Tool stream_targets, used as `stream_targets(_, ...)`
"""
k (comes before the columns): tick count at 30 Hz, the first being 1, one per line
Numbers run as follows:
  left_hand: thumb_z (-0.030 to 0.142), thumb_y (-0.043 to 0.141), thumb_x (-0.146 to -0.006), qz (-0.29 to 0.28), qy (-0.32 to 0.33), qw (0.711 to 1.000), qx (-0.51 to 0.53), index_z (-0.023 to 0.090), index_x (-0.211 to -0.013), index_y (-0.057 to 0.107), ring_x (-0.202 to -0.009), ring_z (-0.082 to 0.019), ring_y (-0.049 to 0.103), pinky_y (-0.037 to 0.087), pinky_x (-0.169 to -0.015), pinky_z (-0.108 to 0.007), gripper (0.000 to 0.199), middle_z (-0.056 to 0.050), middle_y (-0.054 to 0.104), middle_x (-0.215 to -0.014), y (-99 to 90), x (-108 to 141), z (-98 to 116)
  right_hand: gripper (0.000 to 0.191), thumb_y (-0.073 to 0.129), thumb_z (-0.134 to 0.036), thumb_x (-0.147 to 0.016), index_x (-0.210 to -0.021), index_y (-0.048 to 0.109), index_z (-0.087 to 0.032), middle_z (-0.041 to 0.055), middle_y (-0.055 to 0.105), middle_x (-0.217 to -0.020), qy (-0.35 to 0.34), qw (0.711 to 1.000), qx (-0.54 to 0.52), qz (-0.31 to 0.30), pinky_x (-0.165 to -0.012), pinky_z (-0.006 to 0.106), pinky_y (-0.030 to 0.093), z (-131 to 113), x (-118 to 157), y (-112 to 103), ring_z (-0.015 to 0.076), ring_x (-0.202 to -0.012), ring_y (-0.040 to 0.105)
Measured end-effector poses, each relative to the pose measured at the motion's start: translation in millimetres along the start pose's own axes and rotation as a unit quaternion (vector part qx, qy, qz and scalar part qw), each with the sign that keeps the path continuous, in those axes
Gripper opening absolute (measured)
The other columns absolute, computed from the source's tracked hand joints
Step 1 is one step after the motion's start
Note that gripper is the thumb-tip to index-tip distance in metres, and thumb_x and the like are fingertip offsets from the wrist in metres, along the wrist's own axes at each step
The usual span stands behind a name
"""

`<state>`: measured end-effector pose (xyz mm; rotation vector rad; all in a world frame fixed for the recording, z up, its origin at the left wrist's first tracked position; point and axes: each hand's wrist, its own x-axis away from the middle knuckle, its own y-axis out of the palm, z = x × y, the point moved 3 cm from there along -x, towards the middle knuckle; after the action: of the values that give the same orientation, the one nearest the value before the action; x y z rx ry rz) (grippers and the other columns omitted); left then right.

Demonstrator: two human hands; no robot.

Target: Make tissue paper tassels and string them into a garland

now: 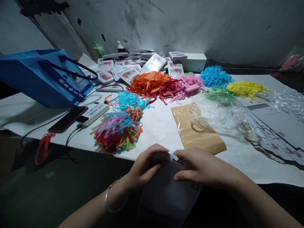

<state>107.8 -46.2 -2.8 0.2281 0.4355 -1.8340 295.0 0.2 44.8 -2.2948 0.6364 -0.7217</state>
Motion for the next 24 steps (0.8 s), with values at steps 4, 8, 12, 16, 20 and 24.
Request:
stream_targets(4,0.027,0.066,-0.090,0.028,-0.105,0.993,0.042,0.021,-0.129,0.053,-0.070,-0.013,0.058,0.044,-0.060,-0.022,0.041,-0.004,0.065,-0.094,-1.6,3,2,0.029,0.051,-0.035,-0.095,-0.072,0.058,-0.019,-0.0016,0.059,-0.065,0.035,0.999,-0.011,0.029,-0.052,0.024,0.027,5,8,7,0.0119,-0.058,0.047)
stream_targets(8,0.042,0.062,-0.093,0.048,-0.186,0.978,0.081,0.015,-0.088,0.071,-0.064,-0.012,0.055,0.040,-0.058,-0.021,0.028,-0.002,0.065,-0.072,-8.2,-1,5,0.038,0.051,-0.045,-0.094,-0.067,0.058,-0.020,-0.0028,0.055,-0.062,0.035,0.988,-0.109,0.102,-0.050,0.023,0.030,4,23,17,0.0117,-0.057,0.046)
stream_targets(12,0.052,0.076,-0.079,0.067,-0.283,0.917,0.273,0.015,-0.083,0.073,-0.055,-0.010,0.053,0.039,-0.052,-0.019,0.037,0.000,0.065,-0.065,-9.6,4,-7,0.035,0.056,-0.052,-0.092,-0.086,0.073,-0.022,0.0012,0.069,-0.075,0.056,0.943,-0.239,0.226,-0.061,0.024,0.048,11,41,40,0.0191,-0.072,0.064)
stream_targets(16,0.053,0.081,-0.073,0.065,-0.306,0.896,0.315,0.015,-0.082,0.075,-0.055,-0.011,0.056,0.042,-0.055,-0.020,0.040,-0.002,0.068,-0.065,-6.7,8,-12,0.034,0.066,-0.053,-0.086,-0.094,0.076,-0.022,0.0041,0.073,-0.083,0.099,0.821,-0.411,0.384,-0.065,0.025,0.054,26,45,79,0.0206,-0.074,0.067)
stream_targets(20,0.052,0.077,-0.079,0.129,-0.223,0.955,0.149,0.016,-0.085,0.078,-0.066,-0.014,0.059,0.043,-0.063,-0.022,0.036,-0.004,0.072,-0.072,-12.2,9,1,0.039,0.074,-0.056,-0.077,-0.088,0.077,-0.019,0.0044,0.070,-0.071,0.120,0.749,-0.468,0.453,-0.052,0.027,0.053,36,36,105,0.0205,-0.061,0.064)
stream_targets(24,0.067,0.074,-0.073,0.088,-0.264,0.935,0.218,0.013,-0.074,0.076,-0.054,-0.012,0.054,0.040,-0.053,-0.021,0.054,-0.004,0.066,-0.061,-10.2,17,-4,0.044,0.071,-0.065,-0.075,-0.080,0.076,-0.021,0.0027,0.067,-0.064,0.154,0.772,-0.391,0.477,-0.050,0.028,0.053,38,39,111,0.0233,-0.061,0.065)
